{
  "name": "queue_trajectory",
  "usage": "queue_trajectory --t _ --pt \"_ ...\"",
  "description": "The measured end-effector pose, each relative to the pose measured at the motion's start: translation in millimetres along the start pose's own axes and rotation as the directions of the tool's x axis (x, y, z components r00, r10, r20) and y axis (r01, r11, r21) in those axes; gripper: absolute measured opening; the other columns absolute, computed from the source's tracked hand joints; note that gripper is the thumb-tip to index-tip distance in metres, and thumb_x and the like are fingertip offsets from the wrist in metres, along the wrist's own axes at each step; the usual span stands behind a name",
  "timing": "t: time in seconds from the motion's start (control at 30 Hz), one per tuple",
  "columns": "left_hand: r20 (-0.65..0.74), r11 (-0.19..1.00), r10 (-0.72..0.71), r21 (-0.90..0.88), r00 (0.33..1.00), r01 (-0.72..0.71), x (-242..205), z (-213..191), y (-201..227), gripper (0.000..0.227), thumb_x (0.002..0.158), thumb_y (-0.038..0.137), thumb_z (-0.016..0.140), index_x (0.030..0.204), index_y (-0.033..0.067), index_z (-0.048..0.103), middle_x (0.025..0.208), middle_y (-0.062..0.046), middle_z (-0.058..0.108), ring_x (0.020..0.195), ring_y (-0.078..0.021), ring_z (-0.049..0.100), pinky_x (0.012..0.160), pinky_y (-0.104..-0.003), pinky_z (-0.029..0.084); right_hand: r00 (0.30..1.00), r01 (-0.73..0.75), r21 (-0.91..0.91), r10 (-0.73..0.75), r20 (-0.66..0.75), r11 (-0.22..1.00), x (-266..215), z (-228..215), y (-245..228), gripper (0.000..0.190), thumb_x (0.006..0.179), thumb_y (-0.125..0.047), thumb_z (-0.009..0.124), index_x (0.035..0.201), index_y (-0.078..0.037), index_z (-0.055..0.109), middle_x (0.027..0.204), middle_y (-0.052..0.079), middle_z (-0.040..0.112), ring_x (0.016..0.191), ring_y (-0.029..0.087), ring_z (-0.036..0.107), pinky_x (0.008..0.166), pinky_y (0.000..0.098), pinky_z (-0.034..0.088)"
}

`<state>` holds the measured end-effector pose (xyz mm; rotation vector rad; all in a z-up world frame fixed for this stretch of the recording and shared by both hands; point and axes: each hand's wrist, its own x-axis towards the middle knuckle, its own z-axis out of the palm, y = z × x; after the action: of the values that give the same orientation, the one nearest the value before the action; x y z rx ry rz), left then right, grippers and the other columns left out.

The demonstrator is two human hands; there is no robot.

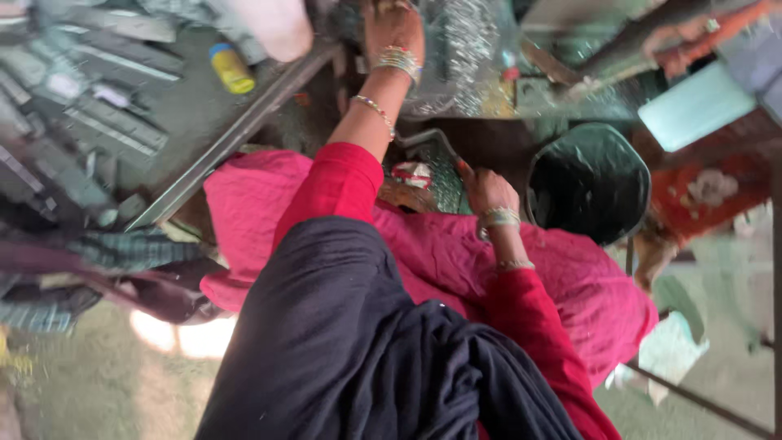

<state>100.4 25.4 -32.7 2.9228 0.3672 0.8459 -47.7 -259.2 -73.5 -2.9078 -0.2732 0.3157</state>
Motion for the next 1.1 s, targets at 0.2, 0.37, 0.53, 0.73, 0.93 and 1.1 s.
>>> queue_trajectory --t 0.2,0.37,0.53,0.73,0.93,1.1 --pt "-0.187 0.955 -0.008 -0.292 0.982 -0.048 -68.2 -86.8 -72.6 0.044 0.069 0.02 0.073 0.113 0.0186 0.071 0.11 -0.011 0.074 0.111 -0.0352 0.066 0.098 -0.057 0.04 0.935 0.128 -0.367 -0.236 -0.267 0.921 -12.5 -88.0 -38.0 0.05 0.102 -0.065 0.053 0.118 -0.02 0.068 0.077 0.017 0.074 0.068 0.039 0.073 0.057 0.0503 0.056" --pt "0.074 0.903 -0.428 0.004 0.901 0.429 -153.8 -145.0 -200.6 0.043 0.085 0.027 0.077 0.123 0.0129 0.065 0.118 -0.011 0.068 0.116 -0.0314 0.061 0.098 -0.055 0.044 0.852 0.006 -0.349 -0.187 -0.488 0.937 2.6 -107.7 -59.3 0.036 0.106 -0.053 0.062 0.098 -0.02 0.073 0.07 0.014 0.071 0.063 0.037 0.071 0.053 0.0485 0.053" --pt "-0.275 0.498 -0.695 0.482 0.664 0.721 -190.7 -164.9 -315.2 0.083 0.069 0.047 0.077 0.135 0.0031 0.051 0.135 -0.023 0.055 0.128 -0.0458 0.046 0.1 -0.062 0.042 0.796 0.024 -0.318 -0.21 -0.568 0.948 3.2 -103.5 -60.3 0.032 0.104 -0.049 0.067 0.091 -0.02 0.073 0.068 0.012 0.07 0.058 0.036 0.069 0.05 0.0479 0.05" --pt "-0.17 0.469 -0.802 0.413 0.572 0.781 -195.8 -136.1 -364.4 0.064 0.087 0.024 0.073 0.14 -0.0007 0.046 0.137 -0.021 0.055 0.133 -0.0446 0.045 0.108 -0.052 0.043 0.776 0.032 -0.353 -0.246 -0.581 0.935 5.4 -101.5 -51.1 0.03 0.104 -0.048 0.069 0.091 -0.021 0.073 0.068 0.012 0.07 0.058 0.035 0.069 0.049 0.0472 0.05" --pt "-0.182 0.567 -0.771 0.243 0.611 0.788 -208.4 -127.4 -390.7 0.075 0.072 0.015 0.073 0.14 -0.0032 0.046 0.125 -0.026 0.059 0.113 -0.0441 0.059 0.098 -0.048 0.05 0.811 0.042 -0.323 -0.221 -0.542 0.946 1.5 -101.9 -52.5 0.034 0.103 -0.051 0.068 0.09 -0.02 0.073 0.071 0.013 0.071 0.061 0.036 0.07 0.053 0.0483 0.051" --pt "-0.188 0.716 -0.677 0.059 0.712 0.696 -202.5 -153.2 -349.2 0.058 0.078 0.01 0.071 0.133 -0.0004 0.06 0.112 -0.024 0.071 0.105 -0.0432 0.066 0.09 -0.052 0.053 0.855 0.026 -0.288 -0.17 -0.489 0.957 -4.2 -105.2 -61.3 0.034 0.102 -0.053 0.064 0.096 -0.021 0.073 0.071 0.014 0.072 0.063 0.038 0.071 0.054 0.0499 0.052"
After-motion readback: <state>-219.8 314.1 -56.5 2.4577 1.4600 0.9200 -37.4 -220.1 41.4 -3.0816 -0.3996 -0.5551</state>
